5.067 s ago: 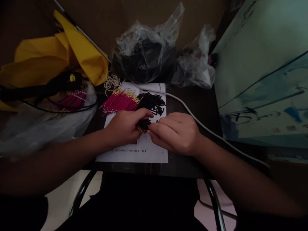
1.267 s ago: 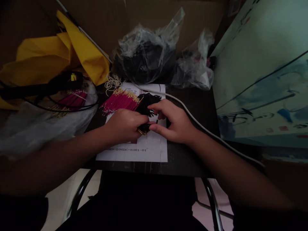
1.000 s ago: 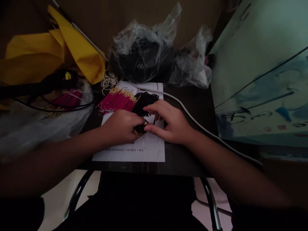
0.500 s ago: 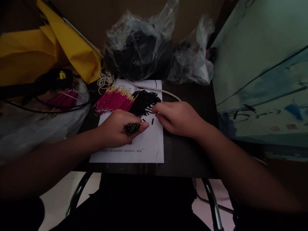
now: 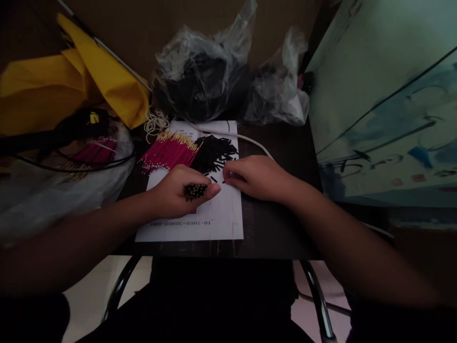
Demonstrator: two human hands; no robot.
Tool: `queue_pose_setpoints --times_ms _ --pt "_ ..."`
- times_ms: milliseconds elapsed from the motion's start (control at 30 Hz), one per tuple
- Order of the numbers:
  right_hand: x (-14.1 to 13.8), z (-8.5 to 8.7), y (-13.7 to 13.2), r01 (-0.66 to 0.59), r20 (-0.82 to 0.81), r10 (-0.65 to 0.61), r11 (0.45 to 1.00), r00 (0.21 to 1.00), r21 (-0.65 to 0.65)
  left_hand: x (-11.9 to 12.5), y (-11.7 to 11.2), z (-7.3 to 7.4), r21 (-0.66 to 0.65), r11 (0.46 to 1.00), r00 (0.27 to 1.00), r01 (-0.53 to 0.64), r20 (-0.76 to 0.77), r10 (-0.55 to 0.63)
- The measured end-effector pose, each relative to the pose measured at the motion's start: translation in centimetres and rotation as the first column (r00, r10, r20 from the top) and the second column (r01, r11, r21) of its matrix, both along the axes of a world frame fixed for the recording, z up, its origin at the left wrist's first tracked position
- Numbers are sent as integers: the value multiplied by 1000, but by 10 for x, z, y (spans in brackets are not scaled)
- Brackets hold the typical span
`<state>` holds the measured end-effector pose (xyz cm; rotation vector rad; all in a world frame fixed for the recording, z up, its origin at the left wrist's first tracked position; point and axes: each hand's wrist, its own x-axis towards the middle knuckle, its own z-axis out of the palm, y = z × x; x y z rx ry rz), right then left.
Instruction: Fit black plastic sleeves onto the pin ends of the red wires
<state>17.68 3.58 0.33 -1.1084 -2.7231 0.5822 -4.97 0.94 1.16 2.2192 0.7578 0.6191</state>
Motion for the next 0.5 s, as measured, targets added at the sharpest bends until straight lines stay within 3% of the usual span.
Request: queue_pose_setpoints --times_ms 133,300,400,500 --pt "-4 1 -4 25 91 -28 999 995 39 0 0 -1 4 1000 1000 -8 -16 8" --pt "-6 0 -12 -5 145 -12 993 989 117 -1 -1 -6 134 991 998 -31 -55 39" --pt "-9 -2 -14 9 -48 2 975 999 223 -2 -1 -7 190 979 990 -67 -110 89" --pt "-11 1 -19 135 -401 49 899 915 417 -3 -1 -6 219 968 977 -119 -149 154"
